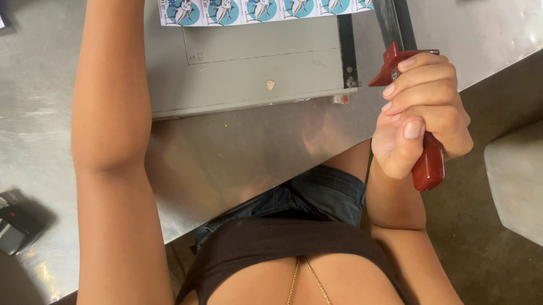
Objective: The person uses a manual paper cutter to slice sheets of printed stickers into individual units. They align the sticker sheets on the cutting mat, press down the lever to cut, and then remove the separated stickers, repeating the process with multiple sheets.
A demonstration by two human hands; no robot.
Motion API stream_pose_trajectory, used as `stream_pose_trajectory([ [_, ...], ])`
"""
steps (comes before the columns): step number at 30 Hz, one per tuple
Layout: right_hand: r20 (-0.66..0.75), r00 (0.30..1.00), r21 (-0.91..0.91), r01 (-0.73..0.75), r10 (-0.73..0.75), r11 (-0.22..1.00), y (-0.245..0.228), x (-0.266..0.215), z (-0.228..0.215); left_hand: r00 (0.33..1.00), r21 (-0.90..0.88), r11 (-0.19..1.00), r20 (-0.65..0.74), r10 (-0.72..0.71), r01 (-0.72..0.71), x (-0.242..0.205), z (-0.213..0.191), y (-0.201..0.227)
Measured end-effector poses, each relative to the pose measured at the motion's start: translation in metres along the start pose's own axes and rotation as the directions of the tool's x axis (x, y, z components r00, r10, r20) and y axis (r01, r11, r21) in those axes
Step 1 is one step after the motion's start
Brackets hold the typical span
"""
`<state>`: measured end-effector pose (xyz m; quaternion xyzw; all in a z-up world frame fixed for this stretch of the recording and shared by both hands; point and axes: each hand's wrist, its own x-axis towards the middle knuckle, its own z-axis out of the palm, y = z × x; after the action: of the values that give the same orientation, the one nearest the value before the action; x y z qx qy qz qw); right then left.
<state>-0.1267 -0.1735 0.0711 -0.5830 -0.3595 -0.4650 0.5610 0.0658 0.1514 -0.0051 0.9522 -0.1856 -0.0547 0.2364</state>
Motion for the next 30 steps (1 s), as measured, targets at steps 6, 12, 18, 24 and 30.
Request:
stream_pose_trajectory([
  [6,0.025,1.000,-0.040,0.005,-0.004,0.999,0.003,-0.017,-0.009,0.998,0.012,0.998,0.028,-0.056,0.055,-0.002,-0.003,0.008],
  [12,0.178,0.973,-0.222,-0.106,0.147,0.969,-0.003,-0.072,-0.033,0.996,-0.092,0.994,0.076,-0.045,0.052,-0.003,-0.018,0.017],
  [18,0.240,0.942,-0.290,-0.163,0.236,0.943,-0.003,-0.099,-0.050,0.988,-0.162,0.982,0.134,-0.080,0.101,-0.005,-0.020,0.021],
  [24,0.206,0.937,-0.251,-0.229,0.283,0.940,-0.020,-0.050,-0.038,0.988,-0.087,0.989,0.107,-0.107,0.116,-0.009,-0.024,0.028],
  [30,0.164,0.943,-0.198,-0.254,0.288,0.947,-0.030,0.016,-0.019,0.995,-0.066,0.996,0.079,-0.063,0.068,-0.009,-0.026,0.025],
])
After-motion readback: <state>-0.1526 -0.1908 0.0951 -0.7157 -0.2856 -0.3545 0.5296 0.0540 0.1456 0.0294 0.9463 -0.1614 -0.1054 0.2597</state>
